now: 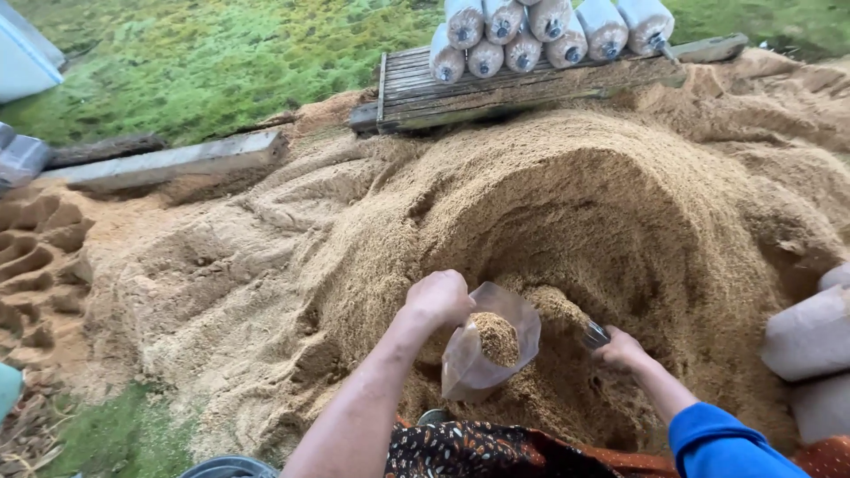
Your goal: Filling plastic bags with grain or husks from a large pile using a hand scoop
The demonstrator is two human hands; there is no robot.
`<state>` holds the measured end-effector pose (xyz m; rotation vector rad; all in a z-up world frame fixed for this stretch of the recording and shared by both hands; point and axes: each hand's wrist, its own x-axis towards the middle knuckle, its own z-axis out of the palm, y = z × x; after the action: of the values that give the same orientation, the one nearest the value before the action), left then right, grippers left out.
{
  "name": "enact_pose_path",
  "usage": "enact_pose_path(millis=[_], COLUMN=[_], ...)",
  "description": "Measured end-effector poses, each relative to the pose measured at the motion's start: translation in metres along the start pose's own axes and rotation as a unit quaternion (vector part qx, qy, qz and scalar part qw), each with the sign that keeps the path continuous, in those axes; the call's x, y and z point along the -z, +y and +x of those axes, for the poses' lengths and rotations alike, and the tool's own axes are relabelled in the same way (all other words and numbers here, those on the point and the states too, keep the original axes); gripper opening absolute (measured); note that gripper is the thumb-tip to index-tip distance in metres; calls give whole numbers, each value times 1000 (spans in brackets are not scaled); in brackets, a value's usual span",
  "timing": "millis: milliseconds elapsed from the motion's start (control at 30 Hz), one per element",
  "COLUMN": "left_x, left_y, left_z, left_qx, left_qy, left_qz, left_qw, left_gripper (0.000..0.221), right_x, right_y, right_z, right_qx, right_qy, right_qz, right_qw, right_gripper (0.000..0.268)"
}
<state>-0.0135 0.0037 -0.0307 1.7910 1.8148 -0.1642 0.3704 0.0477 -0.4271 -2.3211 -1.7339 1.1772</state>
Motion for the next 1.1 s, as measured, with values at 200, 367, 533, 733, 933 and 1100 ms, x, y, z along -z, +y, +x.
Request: enact_pose_path(millis=[200, 367, 533, 733, 933, 1100], left_x=[-8, -12, 21, 22, 22, 22], left_y=[-2, -5, 21, 29, 25, 21], left_z=[17, 37, -19, -22, -15, -14], left_qx=[-23, -9, -20, 1, 21, 24], left_qy=[12, 0, 0, -3, -3, 21], left_qz=[17, 27, 43, 32, 42, 54], left_qw=[1000, 1000, 999, 999, 999, 998], left_gripper=[22, 19, 20, 16, 15, 15], right_x=[102, 167, 238, 235, 162, 182], right_y=[-63, -88, -182, -265, -267, -257], right_z=[-121, -144, -242, -315, -301, -292], right_qx=[-22, 38, 39, 72, 391, 386], right_qy=[-34, -60, -105, -61, 391, 521], right_qz=[361, 322, 184, -112, -463, -474], right_qw=[932, 944, 976, 989, 693, 595], right_gripper=[61, 61, 46, 41, 35, 26])
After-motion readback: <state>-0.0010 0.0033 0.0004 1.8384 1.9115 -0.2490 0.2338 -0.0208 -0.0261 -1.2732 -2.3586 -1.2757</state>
